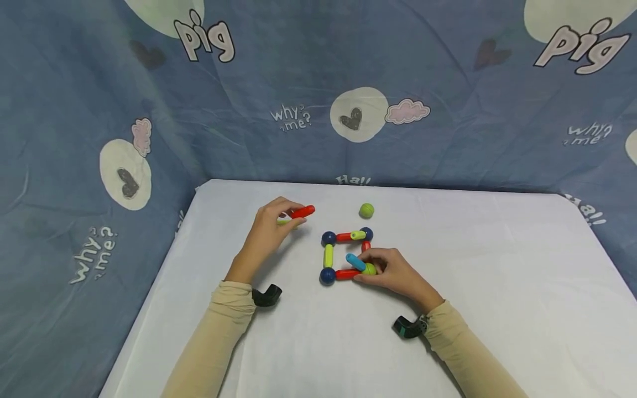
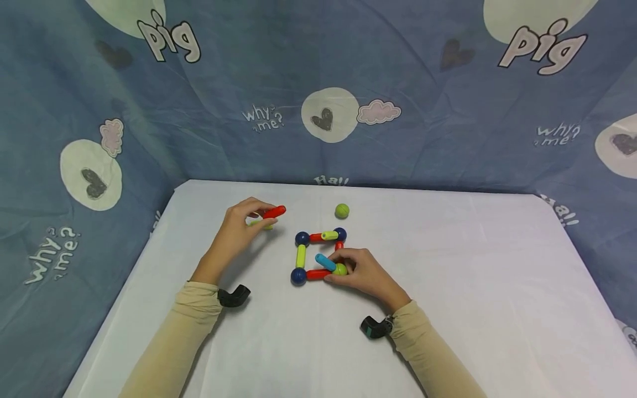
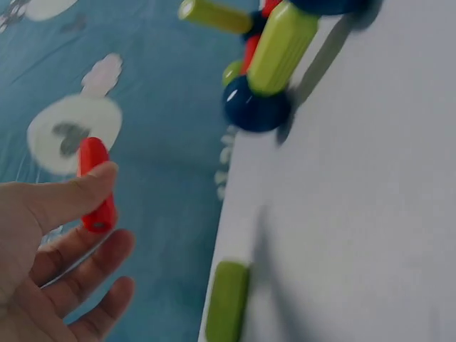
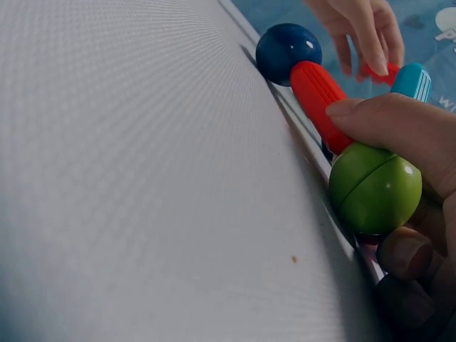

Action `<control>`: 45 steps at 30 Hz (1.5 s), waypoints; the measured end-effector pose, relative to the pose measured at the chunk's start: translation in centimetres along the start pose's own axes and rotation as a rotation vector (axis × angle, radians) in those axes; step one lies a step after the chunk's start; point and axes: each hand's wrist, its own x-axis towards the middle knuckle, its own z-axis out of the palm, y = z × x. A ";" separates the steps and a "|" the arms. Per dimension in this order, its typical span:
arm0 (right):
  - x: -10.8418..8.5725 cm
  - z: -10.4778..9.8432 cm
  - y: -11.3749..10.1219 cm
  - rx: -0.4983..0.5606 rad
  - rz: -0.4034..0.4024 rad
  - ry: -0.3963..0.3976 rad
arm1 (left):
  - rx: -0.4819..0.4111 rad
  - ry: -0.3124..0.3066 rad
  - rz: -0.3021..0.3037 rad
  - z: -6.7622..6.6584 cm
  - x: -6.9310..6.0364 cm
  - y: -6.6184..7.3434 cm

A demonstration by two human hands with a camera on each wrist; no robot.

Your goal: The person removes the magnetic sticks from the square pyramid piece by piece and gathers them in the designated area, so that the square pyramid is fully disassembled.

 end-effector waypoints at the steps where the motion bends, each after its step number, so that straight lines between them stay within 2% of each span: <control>1: 0.0 0.0 0.0 -0.002 0.000 0.002 | 0.004 0.007 -0.012 -0.4 0.0 -0.3; 4: 0.0 -0.1 0.1 -0.004 0.000 0.003 | 0.019 0.017 -0.039 -1.6 -0.1 -1.3; 12: -0.1 -0.1 0.2 0.003 -0.007 0.002 | 0.050 -0.034 -0.065 -4.0 -0.9 -5.1; 20: -0.1 -0.1 -0.1 -0.006 -0.012 0.006 | 0.126 -0.062 -0.186 -5.3 -1.6 -8.0; 24: -0.1 -0.1 0.0 -0.014 -0.007 0.002 | 0.149 -0.095 -0.220 -5.7 -1.8 -8.7; 31: -0.1 -0.1 -0.1 -0.004 -0.005 -0.002 | 0.150 -0.106 -0.203 -5.5 -1.9 -9.4; 38: -0.1 -0.2 0.0 -0.003 -0.002 0.002 | 0.156 -0.112 -0.207 -5.2 -1.8 -9.5; 45: 0.0 -0.1 0.0 0.009 -0.004 -0.001 | 0.156 -0.133 -0.241 -5.3 -1.9 -9.2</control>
